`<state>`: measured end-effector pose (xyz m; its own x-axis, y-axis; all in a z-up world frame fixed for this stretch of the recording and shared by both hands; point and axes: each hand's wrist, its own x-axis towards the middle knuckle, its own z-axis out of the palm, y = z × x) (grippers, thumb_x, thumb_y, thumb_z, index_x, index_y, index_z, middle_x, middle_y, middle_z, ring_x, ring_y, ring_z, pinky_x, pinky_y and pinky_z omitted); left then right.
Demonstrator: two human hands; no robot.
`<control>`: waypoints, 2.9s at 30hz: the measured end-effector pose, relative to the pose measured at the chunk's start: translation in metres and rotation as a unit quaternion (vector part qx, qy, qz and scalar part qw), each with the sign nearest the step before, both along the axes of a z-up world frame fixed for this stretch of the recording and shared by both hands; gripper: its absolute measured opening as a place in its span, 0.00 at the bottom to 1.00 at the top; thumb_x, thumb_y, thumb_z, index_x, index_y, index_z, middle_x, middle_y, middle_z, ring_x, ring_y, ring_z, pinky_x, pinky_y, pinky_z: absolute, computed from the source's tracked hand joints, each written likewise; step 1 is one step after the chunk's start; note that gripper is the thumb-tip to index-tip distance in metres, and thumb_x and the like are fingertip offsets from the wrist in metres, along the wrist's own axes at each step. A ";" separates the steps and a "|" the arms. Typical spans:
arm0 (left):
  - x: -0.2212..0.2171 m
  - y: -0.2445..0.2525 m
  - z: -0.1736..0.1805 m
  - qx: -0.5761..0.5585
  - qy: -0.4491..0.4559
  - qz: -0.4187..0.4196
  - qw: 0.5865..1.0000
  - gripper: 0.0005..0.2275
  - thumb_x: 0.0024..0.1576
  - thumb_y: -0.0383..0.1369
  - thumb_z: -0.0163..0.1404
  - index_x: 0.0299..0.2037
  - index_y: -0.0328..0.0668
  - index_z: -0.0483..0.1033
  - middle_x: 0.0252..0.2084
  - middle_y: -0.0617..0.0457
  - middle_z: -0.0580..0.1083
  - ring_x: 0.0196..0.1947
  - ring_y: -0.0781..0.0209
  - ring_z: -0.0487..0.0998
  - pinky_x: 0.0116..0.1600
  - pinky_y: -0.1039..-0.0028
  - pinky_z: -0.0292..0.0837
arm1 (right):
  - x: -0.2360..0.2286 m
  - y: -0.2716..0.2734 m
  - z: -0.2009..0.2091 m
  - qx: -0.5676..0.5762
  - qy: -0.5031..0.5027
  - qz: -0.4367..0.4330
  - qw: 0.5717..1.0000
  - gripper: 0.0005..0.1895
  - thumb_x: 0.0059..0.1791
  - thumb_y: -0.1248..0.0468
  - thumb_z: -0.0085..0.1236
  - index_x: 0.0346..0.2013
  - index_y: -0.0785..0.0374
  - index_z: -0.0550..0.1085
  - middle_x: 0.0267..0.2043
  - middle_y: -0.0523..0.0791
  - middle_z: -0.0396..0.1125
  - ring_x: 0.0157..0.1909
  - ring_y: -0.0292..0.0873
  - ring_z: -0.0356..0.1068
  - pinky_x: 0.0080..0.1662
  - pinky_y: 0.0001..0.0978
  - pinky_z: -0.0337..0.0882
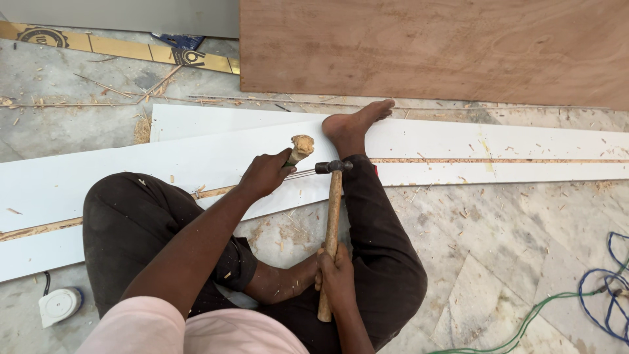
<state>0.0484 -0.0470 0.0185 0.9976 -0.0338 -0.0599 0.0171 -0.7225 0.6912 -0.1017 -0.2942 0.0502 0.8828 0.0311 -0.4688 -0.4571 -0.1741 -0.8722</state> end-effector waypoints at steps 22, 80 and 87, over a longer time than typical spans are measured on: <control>-0.001 0.009 -0.010 -0.019 -0.034 0.003 0.999 0.22 0.62 0.42 0.51 0.62 0.38 0.68 0.38 0.41 0.80 0.38 0.42 0.83 0.46 0.55 0.76 | 0.046 0.004 0.192 -0.320 -0.085 0.179 0.926 0.14 0.53 0.57 0.56 0.44 0.65 0.74 0.22 0.51 0.68 0.24 0.41 0.65 0.30 0.40 0.66; 0.035 -0.011 -0.015 0.119 0.041 -0.106 0.986 0.12 0.61 0.40 0.51 0.50 0.48 0.73 0.41 0.45 0.79 0.43 0.43 0.80 0.47 0.52 0.74 | 0.068 -0.032 0.124 -0.002 -0.035 -0.011 0.999 0.09 0.51 0.63 0.50 0.42 0.64 0.66 0.25 0.41 0.60 0.20 0.34 0.58 0.22 0.29 0.62; 0.040 -0.015 -0.040 0.180 0.065 -0.115 0.975 0.12 0.61 0.35 0.46 0.54 0.56 0.75 0.41 0.44 0.79 0.43 0.43 0.81 0.47 0.52 0.74 | 0.065 -0.024 0.103 -0.111 0.067 0.157 0.979 0.10 0.51 0.63 0.50 0.45 0.62 0.70 0.24 0.44 0.62 0.19 0.36 0.62 0.23 0.30 0.66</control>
<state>0.0886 -0.0625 -0.0211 0.9493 -0.2092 -0.2348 -0.1032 -0.9125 0.3958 -0.0372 -0.3186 0.1536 0.7764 0.1757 -0.6053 -0.4576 -0.5031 -0.7331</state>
